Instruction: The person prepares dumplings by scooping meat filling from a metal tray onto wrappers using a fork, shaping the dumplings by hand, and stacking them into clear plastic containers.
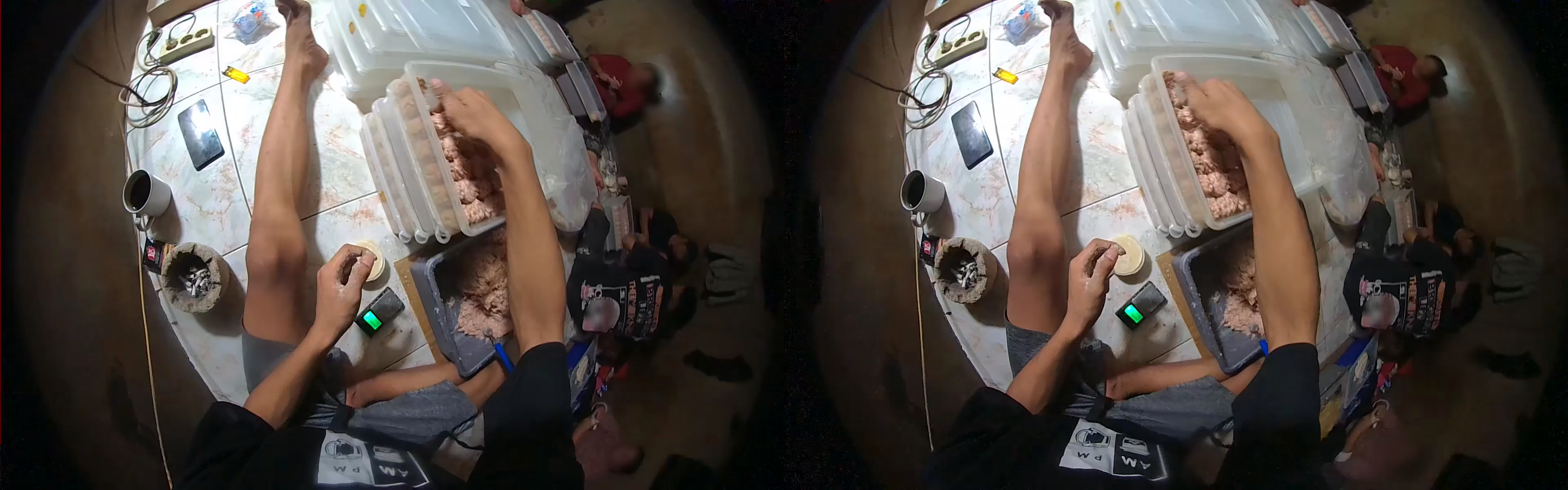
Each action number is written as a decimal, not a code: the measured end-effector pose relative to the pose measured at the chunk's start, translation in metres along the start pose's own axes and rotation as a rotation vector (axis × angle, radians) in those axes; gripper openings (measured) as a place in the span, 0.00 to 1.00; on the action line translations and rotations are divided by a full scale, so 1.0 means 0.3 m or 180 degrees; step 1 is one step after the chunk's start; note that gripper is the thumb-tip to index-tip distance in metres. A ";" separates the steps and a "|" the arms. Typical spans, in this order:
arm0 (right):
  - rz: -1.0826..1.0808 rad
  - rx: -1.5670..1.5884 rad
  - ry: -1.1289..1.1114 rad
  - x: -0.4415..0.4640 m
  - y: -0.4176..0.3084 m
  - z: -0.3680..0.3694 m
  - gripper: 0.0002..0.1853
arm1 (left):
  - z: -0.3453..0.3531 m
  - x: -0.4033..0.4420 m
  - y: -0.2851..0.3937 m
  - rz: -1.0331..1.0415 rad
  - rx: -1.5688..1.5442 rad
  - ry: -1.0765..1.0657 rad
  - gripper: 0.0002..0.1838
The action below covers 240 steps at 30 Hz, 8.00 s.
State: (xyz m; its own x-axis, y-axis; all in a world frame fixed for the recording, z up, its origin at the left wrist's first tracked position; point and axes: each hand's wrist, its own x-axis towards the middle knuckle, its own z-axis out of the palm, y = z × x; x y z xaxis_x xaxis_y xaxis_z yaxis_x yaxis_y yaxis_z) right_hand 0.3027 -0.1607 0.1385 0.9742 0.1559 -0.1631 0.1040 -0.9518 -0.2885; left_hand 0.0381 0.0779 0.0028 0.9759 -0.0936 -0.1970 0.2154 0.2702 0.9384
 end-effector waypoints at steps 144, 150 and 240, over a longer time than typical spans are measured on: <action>0.1250 0.1317 0.1510 -1.244 -0.247 0.414 0.21 | 0.112 -0.054 -0.136 -0.1520 -0.1541 -0.0606 0.50; 0.1538 0.2279 0.1408 -1.249 -0.172 0.553 0.17 | 0.190 -0.157 -0.088 -0.1528 -0.0823 -0.1977 0.44; 0.1039 0.1792 0.1513 -1.421 -0.286 0.400 0.08 | 0.190 -0.141 0.025 -0.0224 -0.0169 -0.2087 0.26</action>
State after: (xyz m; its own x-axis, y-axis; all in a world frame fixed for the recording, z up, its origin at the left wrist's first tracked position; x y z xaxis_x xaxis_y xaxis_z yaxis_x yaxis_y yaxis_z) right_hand -0.1457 -0.1138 0.1197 0.9321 -0.3569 0.0612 -0.1936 -0.6342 -0.7485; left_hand -0.0036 0.0292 0.0342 0.7398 -0.6723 -0.0279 0.2956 0.2874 0.9111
